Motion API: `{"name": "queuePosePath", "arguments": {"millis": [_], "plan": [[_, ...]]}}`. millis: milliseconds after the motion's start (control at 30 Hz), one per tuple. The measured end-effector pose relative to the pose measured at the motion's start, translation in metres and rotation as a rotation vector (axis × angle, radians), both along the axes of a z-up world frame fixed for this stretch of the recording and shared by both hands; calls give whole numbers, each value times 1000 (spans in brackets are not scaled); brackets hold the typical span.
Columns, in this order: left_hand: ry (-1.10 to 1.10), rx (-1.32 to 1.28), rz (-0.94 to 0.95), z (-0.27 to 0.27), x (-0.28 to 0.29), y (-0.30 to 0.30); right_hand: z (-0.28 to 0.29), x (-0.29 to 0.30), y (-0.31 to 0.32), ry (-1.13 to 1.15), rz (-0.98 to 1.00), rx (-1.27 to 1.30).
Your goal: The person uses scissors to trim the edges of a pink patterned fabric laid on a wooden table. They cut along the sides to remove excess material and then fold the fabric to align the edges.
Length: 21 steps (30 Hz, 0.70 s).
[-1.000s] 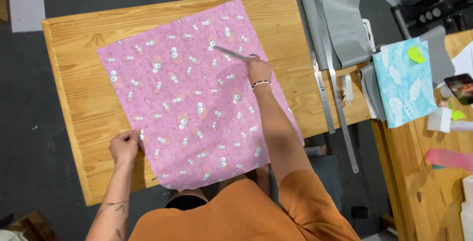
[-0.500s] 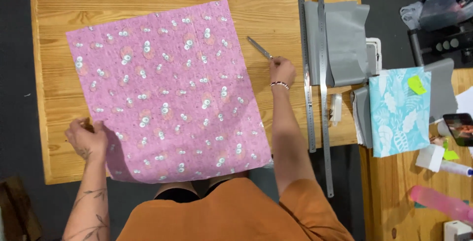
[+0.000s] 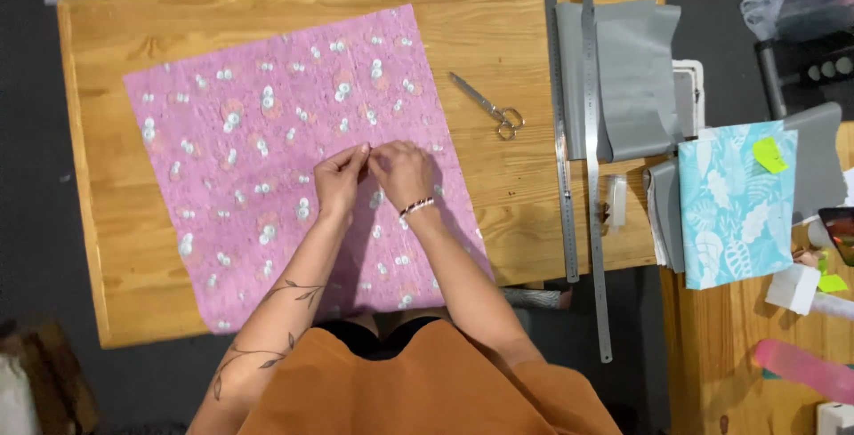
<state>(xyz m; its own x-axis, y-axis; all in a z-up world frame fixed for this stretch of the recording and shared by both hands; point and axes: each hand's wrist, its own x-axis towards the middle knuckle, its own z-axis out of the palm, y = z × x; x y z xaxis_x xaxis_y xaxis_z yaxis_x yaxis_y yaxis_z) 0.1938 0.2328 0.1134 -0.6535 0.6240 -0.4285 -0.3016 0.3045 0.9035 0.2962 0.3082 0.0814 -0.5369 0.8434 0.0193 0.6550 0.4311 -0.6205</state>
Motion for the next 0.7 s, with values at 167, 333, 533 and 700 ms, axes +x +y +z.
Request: {"name": "queuePosePath", "arguments": {"millis": [167, 333, 533, 700], "plan": [[-213, -17, 16, -33, -20, 35, 50, 10, 40, -73, -1, -158], [-283, 35, -95, -29, -29, 45, -44, 48, 154, -129, -249, -103], [-276, -24, -181, -43, -31, 51, -50, 43, 193, -353, -36, -56], [-178, -70, -290, -101, -25, 55, -72, 66, 206, -429, -40, -26]]}}
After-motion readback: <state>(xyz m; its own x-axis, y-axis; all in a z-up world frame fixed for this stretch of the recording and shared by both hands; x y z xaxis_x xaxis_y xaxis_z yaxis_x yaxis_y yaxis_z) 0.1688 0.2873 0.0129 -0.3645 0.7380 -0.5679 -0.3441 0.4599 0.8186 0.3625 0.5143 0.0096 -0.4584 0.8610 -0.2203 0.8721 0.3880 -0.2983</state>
